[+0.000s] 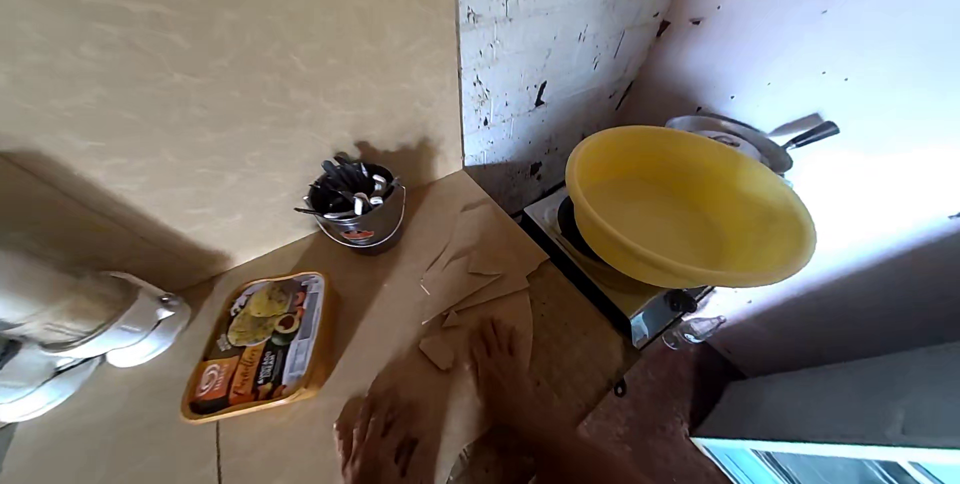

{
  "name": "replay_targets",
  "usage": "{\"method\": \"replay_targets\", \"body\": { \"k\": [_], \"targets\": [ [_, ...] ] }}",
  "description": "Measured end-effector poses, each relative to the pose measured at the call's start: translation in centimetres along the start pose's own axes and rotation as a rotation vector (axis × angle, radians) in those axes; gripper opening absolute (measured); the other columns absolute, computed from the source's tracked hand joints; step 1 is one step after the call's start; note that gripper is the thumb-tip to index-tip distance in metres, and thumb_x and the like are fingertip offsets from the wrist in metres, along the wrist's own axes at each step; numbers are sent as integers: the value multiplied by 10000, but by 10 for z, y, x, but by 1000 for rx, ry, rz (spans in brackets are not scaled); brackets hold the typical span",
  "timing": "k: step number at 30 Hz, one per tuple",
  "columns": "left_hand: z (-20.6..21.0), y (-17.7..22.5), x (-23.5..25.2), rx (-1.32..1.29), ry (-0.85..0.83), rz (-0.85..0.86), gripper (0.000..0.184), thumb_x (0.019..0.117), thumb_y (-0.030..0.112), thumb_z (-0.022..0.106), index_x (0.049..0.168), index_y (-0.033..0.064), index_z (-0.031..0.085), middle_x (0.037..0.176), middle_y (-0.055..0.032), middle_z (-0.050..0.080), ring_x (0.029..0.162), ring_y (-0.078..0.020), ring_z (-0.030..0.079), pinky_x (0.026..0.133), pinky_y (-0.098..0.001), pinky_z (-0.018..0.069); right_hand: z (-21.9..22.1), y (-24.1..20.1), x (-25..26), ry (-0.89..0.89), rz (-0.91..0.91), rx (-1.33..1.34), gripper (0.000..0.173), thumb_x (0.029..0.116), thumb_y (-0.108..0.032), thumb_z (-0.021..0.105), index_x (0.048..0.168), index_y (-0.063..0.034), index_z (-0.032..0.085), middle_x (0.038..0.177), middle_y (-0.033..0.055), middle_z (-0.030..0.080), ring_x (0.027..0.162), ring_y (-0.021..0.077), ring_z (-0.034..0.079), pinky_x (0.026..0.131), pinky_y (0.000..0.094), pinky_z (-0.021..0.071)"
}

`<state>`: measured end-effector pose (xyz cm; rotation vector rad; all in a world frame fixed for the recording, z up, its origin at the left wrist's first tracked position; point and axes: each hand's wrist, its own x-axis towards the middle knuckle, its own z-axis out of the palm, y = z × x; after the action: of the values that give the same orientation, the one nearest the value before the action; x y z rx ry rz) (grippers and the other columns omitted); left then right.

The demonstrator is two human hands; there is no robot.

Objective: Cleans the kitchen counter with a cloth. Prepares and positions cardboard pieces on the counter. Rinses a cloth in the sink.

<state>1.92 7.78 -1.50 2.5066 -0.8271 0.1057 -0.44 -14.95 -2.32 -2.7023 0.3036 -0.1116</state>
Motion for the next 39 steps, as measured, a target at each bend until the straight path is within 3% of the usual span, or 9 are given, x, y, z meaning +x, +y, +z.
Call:
{"method": "replay_targets", "body": {
  "k": [6,10,15,23,27,30,32,35,39],
  "targets": [
    [1,-3,4,27,-2,15,480,874,388,561,1161,71,779,1377,-292,604,1343,-641,424,1069,-851,143,4,-3,4,68,-14,-45,519,1052,-298,476,1486,-16,512,1564,261,429,1477,463,361,1158,708,253],
    [3,-1,2,29,32,-2,485,863,378,547,1170,78,773,1381,-264,612,1356,-606,437,1094,-823,153,0,-4,6,-40,24,-47,545,1075,-328,407,1545,-53,437,1619,242,347,1529,436,263,1198,693,161],
    [-11,-4,-8,-247,109,-72,560,947,338,534,1270,-104,654,1410,-336,555,1361,-564,461,1157,-725,219,-7,-2,-4,-135,4,-46,596,1086,-349,382,1595,-43,324,1672,225,230,1568,398,157,1232,648,91],
    [5,-9,-8,-16,40,20,540,927,427,486,1175,31,756,1391,-272,603,1379,-550,454,1150,-745,220,-7,-5,1,-193,35,-121,602,1093,-362,297,1632,-99,236,1696,196,167,1582,373,95,1229,660,38],
    [-5,-9,-2,-96,-18,-18,385,966,235,530,1186,5,747,1400,-293,588,1389,-554,436,1174,-713,213,-15,-7,2,-240,38,-113,618,1096,-373,288,1631,-73,216,1701,204,127,1585,376,58,1232,651,17],
    [-47,34,31,159,-481,-251,376,1034,233,530,1367,102,647,1556,-181,466,1536,-421,243,1227,-669,80,-27,-1,5,-246,12,-73,620,1070,-447,369,1609,-142,330,1683,170,237,1574,367,143,1228,645,92],
    [-56,73,51,293,-639,-293,451,1037,193,538,1457,29,541,1632,-222,337,1571,-451,64,1234,-664,-16,-28,11,11,-199,-39,-89,636,1008,-549,454,1558,-231,443,1616,146,384,1527,374,267,1177,655,208],
    [-23,89,53,301,-502,-303,507,1088,248,396,1524,-7,435,1639,-249,306,1565,-442,132,1263,-590,45,-31,17,17,-299,-54,-107,709,1019,-586,427,1612,-210,331,1674,174,255,1558,398,174,1198,679,135],
    [25,67,37,363,-325,-329,683,1075,432,309,1573,-35,325,1641,-285,272,1553,-464,169,1233,-656,35,-22,32,17,-229,-159,-95,820,1015,-649,338,1622,-100,279,1692,187,196,1577,377,129,1206,712,31]
  ]
}}
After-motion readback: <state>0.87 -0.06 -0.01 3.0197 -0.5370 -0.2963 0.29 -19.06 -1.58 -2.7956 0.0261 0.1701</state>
